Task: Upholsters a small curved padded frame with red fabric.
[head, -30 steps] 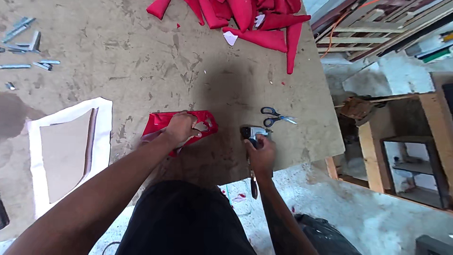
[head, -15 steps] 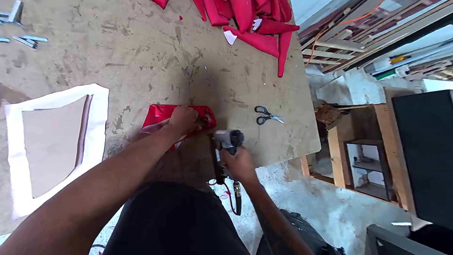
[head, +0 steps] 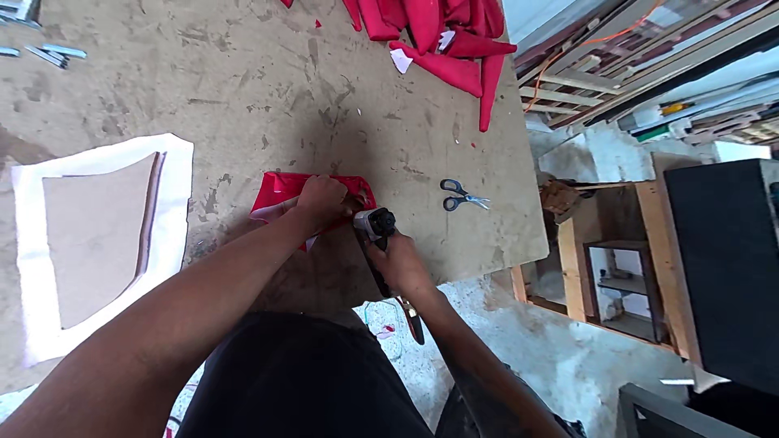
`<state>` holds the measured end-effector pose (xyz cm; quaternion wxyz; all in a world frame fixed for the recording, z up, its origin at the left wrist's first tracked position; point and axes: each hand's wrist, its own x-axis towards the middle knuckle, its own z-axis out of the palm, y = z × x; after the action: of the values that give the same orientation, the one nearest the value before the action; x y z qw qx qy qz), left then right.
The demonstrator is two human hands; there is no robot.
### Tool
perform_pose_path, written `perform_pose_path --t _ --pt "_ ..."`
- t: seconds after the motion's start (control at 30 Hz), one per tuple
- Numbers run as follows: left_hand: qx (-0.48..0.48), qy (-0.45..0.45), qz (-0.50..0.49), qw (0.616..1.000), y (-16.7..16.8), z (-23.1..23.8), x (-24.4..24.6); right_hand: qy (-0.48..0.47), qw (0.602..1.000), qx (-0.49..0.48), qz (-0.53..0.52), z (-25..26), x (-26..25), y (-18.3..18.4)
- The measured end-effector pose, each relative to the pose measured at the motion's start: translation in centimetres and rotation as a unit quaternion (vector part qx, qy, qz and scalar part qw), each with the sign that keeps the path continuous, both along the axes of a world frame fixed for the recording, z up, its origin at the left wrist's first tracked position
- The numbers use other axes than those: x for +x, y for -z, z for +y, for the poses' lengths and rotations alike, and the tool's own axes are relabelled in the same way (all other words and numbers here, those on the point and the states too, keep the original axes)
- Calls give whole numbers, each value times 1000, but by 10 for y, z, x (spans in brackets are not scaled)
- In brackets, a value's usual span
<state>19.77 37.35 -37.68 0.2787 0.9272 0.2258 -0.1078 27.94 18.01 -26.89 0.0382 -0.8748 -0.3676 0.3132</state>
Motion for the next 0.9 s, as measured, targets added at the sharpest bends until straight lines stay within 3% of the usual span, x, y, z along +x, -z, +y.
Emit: perform_pose_path --t 0.1,0.2,0.33,0.47,0.9 --pt "-18 18 -9 1000 0 1 -1 7 1000 10 2 -5 9 1" --pt "-42 86 -89 991 1 3 8 69 996 35 39 -18 23 -6" --pt "45 161 -140 976 13 -5 23 152 980 88 93 -51 43 -13" --pt "45 230 -159 959 26 -5 39 153 981 69 99 -73 59 -2" --pt "-4 144 -177 974 36 7 50 73 993 43 83 -11 84 20"
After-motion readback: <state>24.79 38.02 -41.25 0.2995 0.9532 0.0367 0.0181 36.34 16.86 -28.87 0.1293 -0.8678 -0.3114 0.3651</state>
